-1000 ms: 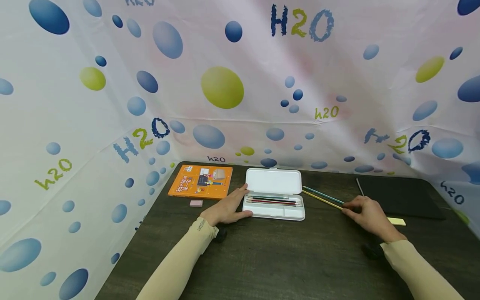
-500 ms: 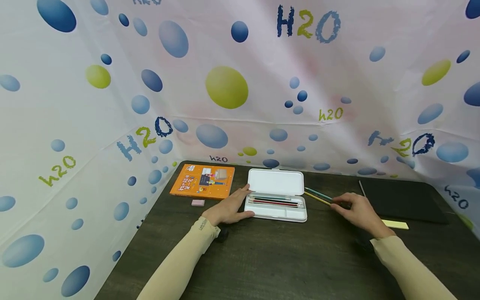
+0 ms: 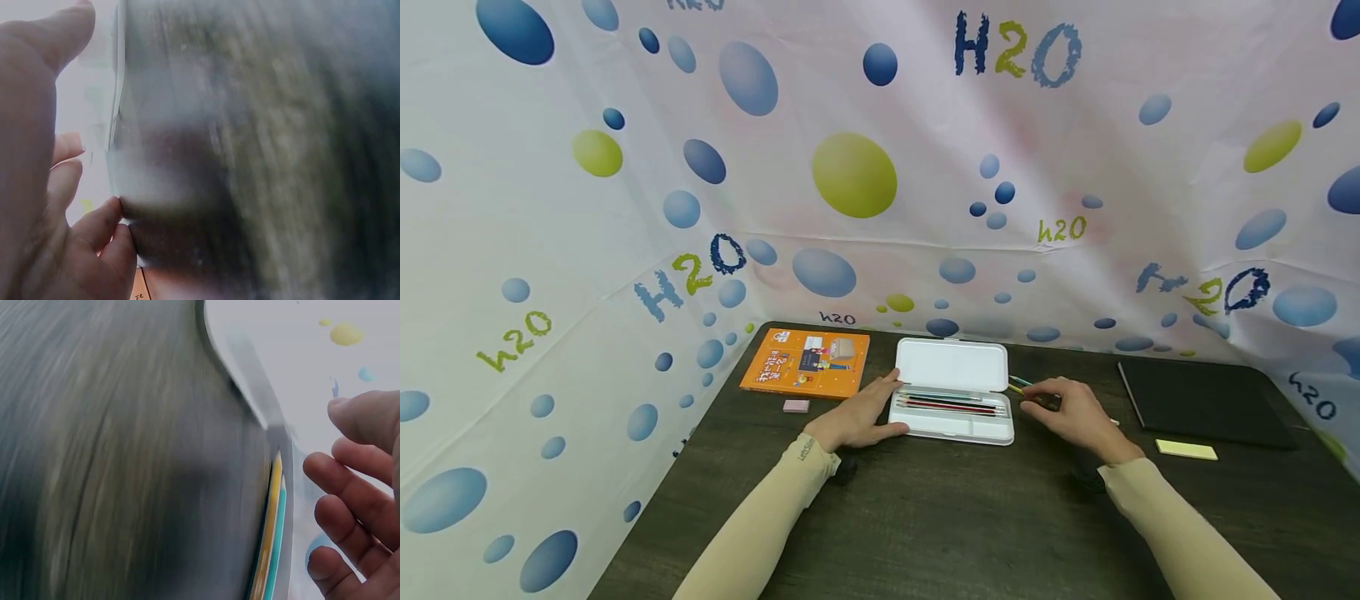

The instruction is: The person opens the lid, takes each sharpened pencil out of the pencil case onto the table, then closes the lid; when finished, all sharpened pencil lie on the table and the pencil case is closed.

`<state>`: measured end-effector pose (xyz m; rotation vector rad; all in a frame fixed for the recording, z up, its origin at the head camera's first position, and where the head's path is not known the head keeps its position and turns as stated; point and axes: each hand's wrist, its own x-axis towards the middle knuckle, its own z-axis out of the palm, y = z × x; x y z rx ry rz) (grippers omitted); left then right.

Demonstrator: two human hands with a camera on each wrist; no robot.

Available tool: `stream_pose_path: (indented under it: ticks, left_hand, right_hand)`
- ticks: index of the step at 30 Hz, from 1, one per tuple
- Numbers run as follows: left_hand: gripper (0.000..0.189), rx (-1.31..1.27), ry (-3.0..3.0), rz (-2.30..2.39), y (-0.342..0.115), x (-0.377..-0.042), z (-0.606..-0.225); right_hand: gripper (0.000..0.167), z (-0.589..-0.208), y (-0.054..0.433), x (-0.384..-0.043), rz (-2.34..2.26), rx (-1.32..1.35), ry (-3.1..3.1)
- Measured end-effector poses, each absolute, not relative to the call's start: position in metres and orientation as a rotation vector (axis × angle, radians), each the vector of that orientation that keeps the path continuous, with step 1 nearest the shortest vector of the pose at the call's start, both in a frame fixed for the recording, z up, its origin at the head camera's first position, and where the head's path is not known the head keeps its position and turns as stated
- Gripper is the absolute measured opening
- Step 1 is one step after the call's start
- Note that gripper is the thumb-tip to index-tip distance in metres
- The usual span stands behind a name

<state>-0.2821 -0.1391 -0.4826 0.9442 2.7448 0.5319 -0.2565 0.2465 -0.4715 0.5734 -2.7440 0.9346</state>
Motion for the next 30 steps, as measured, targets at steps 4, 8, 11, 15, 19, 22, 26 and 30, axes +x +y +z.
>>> stream_pose_path:
  ticks: [4, 8, 11, 15, 19, 22, 26, 30]
  left_hand:
    - [0.082, 0.94, 2.742, 0.542, -0.139, -0.282, -0.481]
    - [0.081, 0.944, 2.747, 0.536, -0.138, -0.283, -0.481]
    - [0.082, 0.944, 2.75, 0.536, -0.139, -0.283, -0.481]
    - [0.082, 0.945, 2.749, 0.53, -0.139, -0.283, -0.482]
    - [0.081, 0.946, 2.748, 0.525, -0.138, -0.283, -0.483]
    - [0.082, 0.941, 2.747, 0.524, -0.138, -0.283, -0.483]
    - [0.082, 0.936, 2.746, 0.525, -0.138, -0.283, -0.483]
    - [0.082, 0.93, 2.746, 0.527, -0.138, -0.283, -0.482]
  right_hand:
    - [0.02, -0.472, 0.229, -0.26, 0.958, 0.626, -2.733]
    - [0.02, -0.472, 0.213, -0.265, 0.969, 0.684, -2.735]
    - [0.02, -0.473, 0.205, -0.268, 0.999, 0.71, -2.755]
    - [0.02, -0.476, 0.198, -0.271, 1.012, 0.748, -2.765]
    - [0.021, -0.479, 0.197, -0.271, 1.012, 0.755, -2.778]
    - [0.02, -0.48, 0.196, -0.271, 0.959, 0.772, -2.781]
    - [0.016, -0.483, 0.194, -0.271, 0.809, 0.837, -2.739]
    - [0.015, -0.485, 0.193, -0.271, 0.681, 0.898, -2.688]
